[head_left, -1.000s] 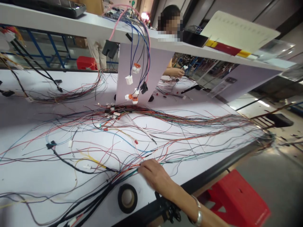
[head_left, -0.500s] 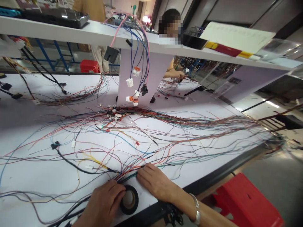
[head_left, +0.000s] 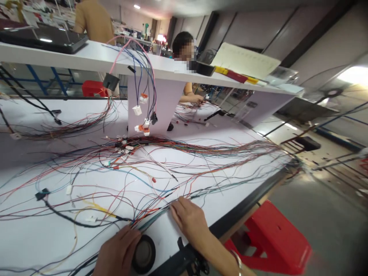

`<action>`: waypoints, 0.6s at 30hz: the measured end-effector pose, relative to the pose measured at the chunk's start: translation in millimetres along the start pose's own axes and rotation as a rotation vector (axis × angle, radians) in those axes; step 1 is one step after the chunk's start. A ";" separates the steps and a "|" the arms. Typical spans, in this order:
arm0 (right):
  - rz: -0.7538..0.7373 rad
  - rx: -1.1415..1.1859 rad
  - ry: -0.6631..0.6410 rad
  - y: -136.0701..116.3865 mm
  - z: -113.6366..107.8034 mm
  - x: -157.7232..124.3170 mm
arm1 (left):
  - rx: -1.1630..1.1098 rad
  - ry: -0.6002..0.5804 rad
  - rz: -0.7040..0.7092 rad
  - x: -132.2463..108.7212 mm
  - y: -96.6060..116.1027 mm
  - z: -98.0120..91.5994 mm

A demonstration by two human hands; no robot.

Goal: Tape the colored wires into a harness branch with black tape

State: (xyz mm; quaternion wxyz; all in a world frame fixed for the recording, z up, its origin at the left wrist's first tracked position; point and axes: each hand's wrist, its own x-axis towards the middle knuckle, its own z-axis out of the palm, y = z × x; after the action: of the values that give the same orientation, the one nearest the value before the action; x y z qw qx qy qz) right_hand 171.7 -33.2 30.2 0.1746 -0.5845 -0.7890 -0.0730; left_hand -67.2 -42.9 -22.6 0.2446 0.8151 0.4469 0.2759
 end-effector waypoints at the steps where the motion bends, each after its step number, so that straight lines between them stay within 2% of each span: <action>1: 0.013 0.047 0.046 -3.3 1.6 -6.5 | -0.010 -0.009 -0.003 -0.4 -2.1 0.8; 5: -0.134 0.474 0.182 -41.5 4.0 -28.2 | 0.028 -0.064 -0.038 1.0 -2.8 1.3; 6: -0.129 0.624 0.200 -50.4 2.5 -28.7 | 0.043 -0.079 -0.054 1.4 -1.6 1.1; 7: -0.058 0.793 0.222 -56.0 0.0 -26.4 | 0.052 -0.089 -0.063 1.5 -0.3 1.0; 9: 0.275 1.163 0.307 -54.3 -7.7 -14.2 | 0.048 -0.092 -0.074 0.9 1.7 0.8; 11: 0.693 1.460 0.483 -38.8 -16.9 2.4 | 0.033 -0.083 -0.066 0.1 2.3 0.4; 12: 0.836 1.541 0.588 -29.4 -21.1 9.5 | 0.032 -0.082 -0.062 -0.1 2.1 0.1; 13: 0.918 1.563 0.655 -21.3 -24.7 14.2 | 0.036 -0.085 -0.058 0.1 1.6 -0.3; 14: 0.933 1.555 0.632 -15.9 -27.8 16.0 | 0.045 -0.094 -0.056 0.6 1.0 -0.9; 15: 0.876 1.522 0.506 -14.0 -30.6 14.7 | 0.058 -0.110 -0.059 1.4 0.4 -1.4; 18: 0.452 1.349 -0.175 -23.5 -42.6 -2.2 | 0.089 -0.161 -0.055 4.4 -0.3 -2.5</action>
State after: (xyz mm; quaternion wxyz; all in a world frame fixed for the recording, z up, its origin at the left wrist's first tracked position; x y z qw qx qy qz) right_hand 158.1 -56.0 71.1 0.4449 -0.5022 -0.5329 0.5157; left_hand -67.0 -38.5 -20.0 0.2508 0.8320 0.4599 0.1828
